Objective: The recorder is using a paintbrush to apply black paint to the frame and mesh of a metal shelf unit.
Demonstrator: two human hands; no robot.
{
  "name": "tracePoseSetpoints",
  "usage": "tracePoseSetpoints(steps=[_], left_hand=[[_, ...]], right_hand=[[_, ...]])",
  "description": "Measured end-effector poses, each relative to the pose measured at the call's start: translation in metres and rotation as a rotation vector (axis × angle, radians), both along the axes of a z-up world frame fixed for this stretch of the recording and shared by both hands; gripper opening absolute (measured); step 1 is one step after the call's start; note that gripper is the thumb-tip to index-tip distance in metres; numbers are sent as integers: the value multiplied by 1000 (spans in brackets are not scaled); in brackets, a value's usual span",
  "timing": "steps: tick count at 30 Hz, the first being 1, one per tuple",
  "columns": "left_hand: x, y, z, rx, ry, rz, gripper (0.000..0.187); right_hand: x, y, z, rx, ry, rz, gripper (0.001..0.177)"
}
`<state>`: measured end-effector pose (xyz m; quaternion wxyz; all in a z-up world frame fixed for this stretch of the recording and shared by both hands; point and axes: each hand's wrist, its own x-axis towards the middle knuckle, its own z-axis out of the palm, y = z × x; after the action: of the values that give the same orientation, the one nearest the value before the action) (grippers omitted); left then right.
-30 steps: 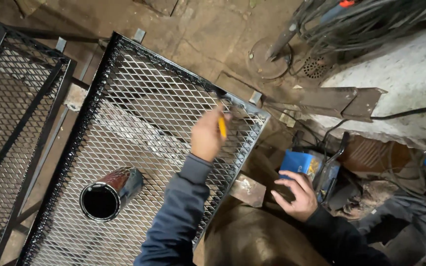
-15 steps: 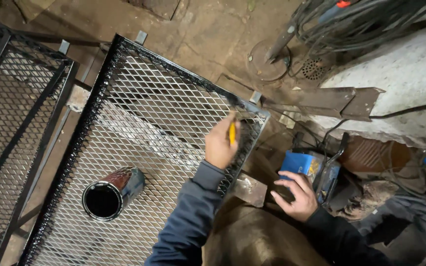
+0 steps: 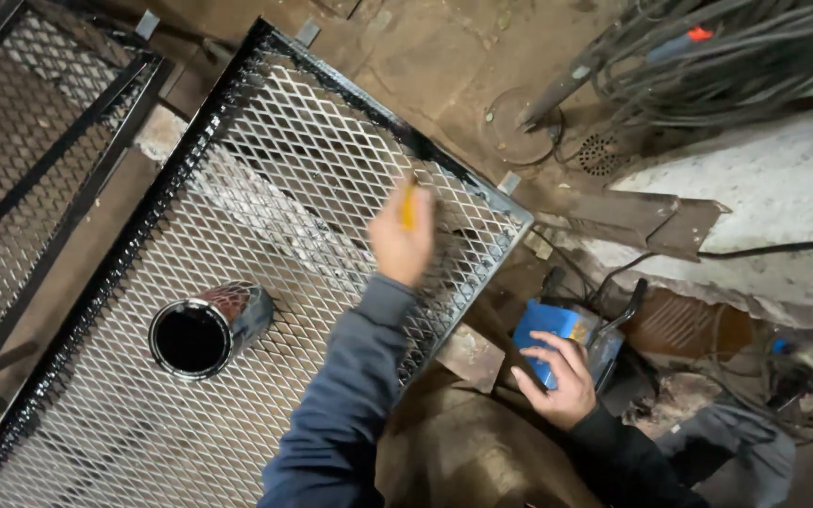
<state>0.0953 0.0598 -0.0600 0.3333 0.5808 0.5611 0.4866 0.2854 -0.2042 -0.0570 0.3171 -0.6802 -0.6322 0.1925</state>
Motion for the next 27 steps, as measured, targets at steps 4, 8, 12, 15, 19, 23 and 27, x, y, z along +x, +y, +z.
tracePoseSetpoints(steps=[4, 8, 12, 15, 19, 23, 27], left_hand=[[23, -41, 11, -16, 61, -254, 38], [7, -32, 23, -82, -27, -298, 23], [-8, 16, 22, 46, 239, -243, 13], [-12, 29, 47, 101, 315, -185, 12], [-1, 26, 14, 88, 276, -274, 15], [2, 18, 27, 147, 225, -239, 13], [-2, 20, 17, 112, 318, -293, 14]], right_hand=[[-3, 4, 2, 7, -18, 25, 34], [-3, 1, -1, -13, 14, 6, 33], [-5, 3, 2, 12, 9, 23, 33], [-6, 0, 5, 3, 3, 12, 33], [-6, 4, 7, -2, 34, -12, 33], [-5, 3, 3, 28, 47, -6, 32], [-9, 2, 8, -12, 37, -24, 31]])
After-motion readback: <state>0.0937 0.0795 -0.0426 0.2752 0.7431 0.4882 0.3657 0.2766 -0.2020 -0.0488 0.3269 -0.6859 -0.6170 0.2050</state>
